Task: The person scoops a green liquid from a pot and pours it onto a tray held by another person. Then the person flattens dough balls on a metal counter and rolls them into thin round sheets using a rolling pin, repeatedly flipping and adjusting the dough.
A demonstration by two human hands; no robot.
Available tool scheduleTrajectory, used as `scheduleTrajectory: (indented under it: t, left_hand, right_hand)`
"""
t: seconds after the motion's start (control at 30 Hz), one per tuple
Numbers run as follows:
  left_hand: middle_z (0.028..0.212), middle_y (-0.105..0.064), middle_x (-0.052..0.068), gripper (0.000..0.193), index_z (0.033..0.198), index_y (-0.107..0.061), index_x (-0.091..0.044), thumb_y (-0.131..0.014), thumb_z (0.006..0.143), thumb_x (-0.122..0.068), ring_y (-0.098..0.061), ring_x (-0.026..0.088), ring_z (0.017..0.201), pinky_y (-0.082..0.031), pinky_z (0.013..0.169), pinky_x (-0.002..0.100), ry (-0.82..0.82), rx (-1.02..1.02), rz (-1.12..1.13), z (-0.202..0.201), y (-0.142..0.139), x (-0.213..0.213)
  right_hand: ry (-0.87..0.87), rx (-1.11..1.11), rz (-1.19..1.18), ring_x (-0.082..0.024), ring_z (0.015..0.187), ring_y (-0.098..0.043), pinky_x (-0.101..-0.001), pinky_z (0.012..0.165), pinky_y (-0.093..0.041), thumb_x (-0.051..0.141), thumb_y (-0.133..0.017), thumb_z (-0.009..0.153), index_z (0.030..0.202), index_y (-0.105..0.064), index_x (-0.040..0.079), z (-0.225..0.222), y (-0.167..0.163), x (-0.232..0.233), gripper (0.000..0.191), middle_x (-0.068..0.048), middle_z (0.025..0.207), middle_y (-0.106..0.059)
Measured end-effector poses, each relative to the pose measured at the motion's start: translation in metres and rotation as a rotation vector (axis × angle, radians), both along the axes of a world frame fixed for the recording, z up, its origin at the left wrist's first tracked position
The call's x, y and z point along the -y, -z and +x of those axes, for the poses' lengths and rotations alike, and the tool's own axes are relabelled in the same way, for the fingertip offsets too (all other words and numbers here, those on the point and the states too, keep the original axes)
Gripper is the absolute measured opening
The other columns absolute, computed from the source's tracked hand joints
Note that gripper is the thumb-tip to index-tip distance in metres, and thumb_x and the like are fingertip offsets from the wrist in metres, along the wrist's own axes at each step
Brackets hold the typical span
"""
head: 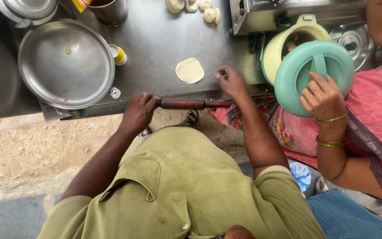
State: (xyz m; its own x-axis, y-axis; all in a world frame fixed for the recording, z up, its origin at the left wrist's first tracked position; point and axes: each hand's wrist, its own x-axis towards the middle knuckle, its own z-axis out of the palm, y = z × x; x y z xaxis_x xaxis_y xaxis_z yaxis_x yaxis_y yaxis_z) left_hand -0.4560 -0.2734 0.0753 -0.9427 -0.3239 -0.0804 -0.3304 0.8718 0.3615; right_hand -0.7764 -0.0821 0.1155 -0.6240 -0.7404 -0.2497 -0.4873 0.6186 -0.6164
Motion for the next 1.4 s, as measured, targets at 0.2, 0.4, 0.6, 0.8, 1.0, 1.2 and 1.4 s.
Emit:
scheduleTrajectory:
  t: [0.2, 0.4, 0.6, 0.8, 1.0, 1.2, 1.4]
  left_hand:
    - [0.125, -0.06, 0.012, 0.023, 0.124, -0.065, -0.011, -0.054, 0.105, -0.015, -0.056, 0.026, 0.117, -0.042, 0.105, 0.043, -0.052, 0.032, -0.057, -0.064, 0.006, 0.031]
    - [0.156, -0.05, 0.015, 0.04, 0.142, -0.058, -0.004, -0.039, 0.113, -0.024, -0.043, 0.031, 0.15, -0.027, 0.128, 0.048, -0.09, -0.152, -0.154, -0.116, 0.02, 0.06]
    - [0.172, -0.005, 0.021, 0.115, 0.164, -0.022, 0.002, -0.018, 0.092, -0.089, 0.001, 0.034, 0.159, 0.007, 0.127, 0.048, 0.021, 0.174, -0.258, -0.076, 0.023, 0.027]
    - [0.173, -0.007, 0.024, 0.114, 0.162, -0.018, 0.007, -0.023, 0.094, -0.084, -0.001, 0.034, 0.161, 0.006, 0.128, 0.051, -0.066, 0.076, -0.211, -0.114, 0.016, 0.039]
    - [0.171, -0.012, 0.026, 0.121, 0.161, -0.022, 0.009, -0.03, 0.091, -0.089, -0.004, 0.035, 0.16, 0.005, 0.127, 0.055, -0.073, 0.061, -0.146, -0.106, 0.013, 0.032]
    - [0.171, -0.011, 0.026, 0.118, 0.162, -0.021, 0.007, -0.032, 0.091, -0.086, -0.002, 0.036, 0.16, 0.006, 0.128, 0.053, -0.008, 0.084, -0.201, -0.07, 0.022, 0.009]
    - [0.173, -0.003, 0.021, 0.112, 0.163, -0.014, 0.002, -0.022, 0.093, -0.084, 0.003, 0.033, 0.16, 0.007, 0.127, 0.051, -0.145, 0.099, -0.148, -0.157, 0.015, 0.063]
  right_hand:
    - [-0.341, -0.267, 0.175, -0.028, 0.101, -0.06, -0.0472, 0.097, -0.044, 0.043, -0.06, 0.102, 0.121, -0.068, 0.011, 0.005, -0.008, -0.011, 0.038, -0.008, 0.105, -0.065]
    - [-0.298, -0.652, 0.064, -0.031, 0.12, -0.054, -0.0565, 0.12, -0.03, 0.056, -0.054, 0.106, 0.132, -0.052, 0.01, -0.008, 0.04, 0.03, 0.052, -0.011, 0.122, -0.055]
    - [-0.339, -0.711, 0.145, -0.041, 0.153, -0.022, -0.0615, 0.126, -0.005, 0.075, -0.045, 0.096, 0.158, -0.019, 0.003, 0.038, 0.064, -0.016, 0.099, -0.024, 0.163, -0.027]
    - [-0.341, -0.653, 0.186, -0.036, 0.16, -0.013, -0.0575, 0.13, -0.001, 0.078, -0.034, 0.098, 0.162, -0.014, 0.003, 0.003, 0.06, 0.004, 0.101, -0.02, 0.171, -0.019]
    - [-0.333, -0.687, 0.288, -0.033, 0.16, -0.011, -0.0532, 0.13, -0.001, 0.081, -0.026, 0.098, 0.163, -0.016, 0.004, 0.02, 0.058, -0.006, 0.102, -0.018, 0.171, -0.015]
    - [-0.371, -0.644, 0.195, -0.034, 0.16, -0.01, -0.0511, 0.131, -0.003, 0.082, -0.024, 0.093, 0.164, -0.013, 0.003, 0.046, 0.055, -0.043, 0.107, -0.019, 0.172, -0.013]
    - [-0.254, -0.584, 0.342, -0.032, 0.16, -0.005, -0.0498, 0.129, 0.001, 0.076, -0.033, 0.095, 0.163, -0.008, 0.001, -0.02, 0.045, 0.034, 0.105, -0.017, 0.173, -0.007]
